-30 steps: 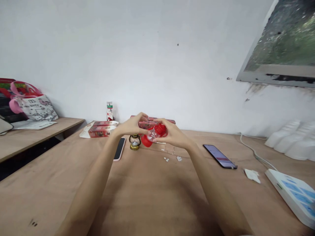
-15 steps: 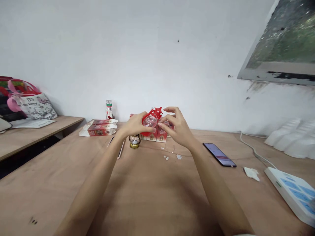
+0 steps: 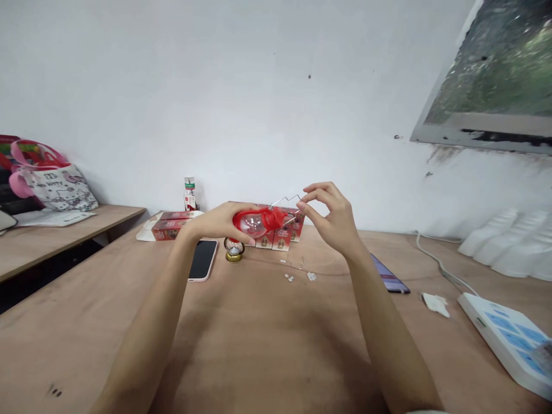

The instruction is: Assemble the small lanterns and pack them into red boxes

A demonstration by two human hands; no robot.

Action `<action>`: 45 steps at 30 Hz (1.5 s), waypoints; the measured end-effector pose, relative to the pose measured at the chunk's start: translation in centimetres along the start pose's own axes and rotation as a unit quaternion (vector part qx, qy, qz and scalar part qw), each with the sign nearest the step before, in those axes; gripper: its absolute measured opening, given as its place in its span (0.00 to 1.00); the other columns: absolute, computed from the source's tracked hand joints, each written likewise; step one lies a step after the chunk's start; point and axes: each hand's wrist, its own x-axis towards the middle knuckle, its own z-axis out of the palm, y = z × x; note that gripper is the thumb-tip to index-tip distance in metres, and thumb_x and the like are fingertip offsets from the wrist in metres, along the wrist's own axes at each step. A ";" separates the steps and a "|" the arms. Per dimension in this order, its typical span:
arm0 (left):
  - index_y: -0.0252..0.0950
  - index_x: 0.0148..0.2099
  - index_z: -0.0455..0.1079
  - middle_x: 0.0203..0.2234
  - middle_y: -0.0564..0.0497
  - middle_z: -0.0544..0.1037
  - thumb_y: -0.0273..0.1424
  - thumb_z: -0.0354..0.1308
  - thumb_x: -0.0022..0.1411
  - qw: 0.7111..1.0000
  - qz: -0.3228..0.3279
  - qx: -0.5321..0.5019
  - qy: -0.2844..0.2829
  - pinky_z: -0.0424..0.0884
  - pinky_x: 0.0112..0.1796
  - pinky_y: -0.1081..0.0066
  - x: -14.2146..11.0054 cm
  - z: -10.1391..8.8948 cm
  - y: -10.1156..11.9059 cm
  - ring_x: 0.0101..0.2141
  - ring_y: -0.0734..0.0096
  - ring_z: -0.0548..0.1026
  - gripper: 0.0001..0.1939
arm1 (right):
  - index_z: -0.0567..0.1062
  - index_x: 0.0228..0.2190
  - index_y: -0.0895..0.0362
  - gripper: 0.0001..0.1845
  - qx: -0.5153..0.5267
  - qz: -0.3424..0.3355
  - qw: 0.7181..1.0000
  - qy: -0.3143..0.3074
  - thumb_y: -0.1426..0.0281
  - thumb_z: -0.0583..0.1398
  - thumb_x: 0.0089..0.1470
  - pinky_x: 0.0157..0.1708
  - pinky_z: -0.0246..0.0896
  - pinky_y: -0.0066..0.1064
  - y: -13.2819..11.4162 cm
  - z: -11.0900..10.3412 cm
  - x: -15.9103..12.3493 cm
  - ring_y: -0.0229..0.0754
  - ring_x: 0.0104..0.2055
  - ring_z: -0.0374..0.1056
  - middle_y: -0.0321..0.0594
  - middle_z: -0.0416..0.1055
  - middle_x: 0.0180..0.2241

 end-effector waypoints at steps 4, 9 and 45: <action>0.40 0.52 0.66 0.48 0.50 0.73 0.42 0.66 0.44 0.998 0.036 0.021 -0.054 0.63 0.44 0.72 0.1 0.4 1.4 0.47 0.61 0.70 0.32 | 0.72 0.28 0.54 0.05 0.008 0.020 0.997 -0.069 0.68 0.58 0.54 0.39 0.63 0.36 -0.2 0.4 -0.1 0.42 0.37 0.68 0.39 0.72 0.33; 0.39 0.49 0.67 0.43 0.51 0.75 0.41 0.65 0.45 0.994 0.057 0.026 -0.091 0.63 0.39 0.73 0.4 1.0 2.1 0.41 0.64 0.72 0.28 | 0.74 0.29 0.56 0.06 0.084 0.054 0.978 -0.183 0.70 0.57 0.54 0.33 0.64 0.30 -0.8 1.1 -0.3 0.38 0.32 0.68 0.37 0.75 0.30; 0.39 0.37 0.69 0.29 0.49 0.76 0.47 0.61 0.40 0.954 -0.255 0.106 -0.120 0.61 0.30 0.71 -2.7 -2.1 -0.4 0.30 0.62 0.72 0.23 | 0.76 0.26 0.60 0.08 -0.270 0.273 0.792 -0.475 0.80 0.58 0.44 0.30 0.59 0.28 9.9 3.0 -2.5 0.44 0.37 0.72 0.47 0.76 0.33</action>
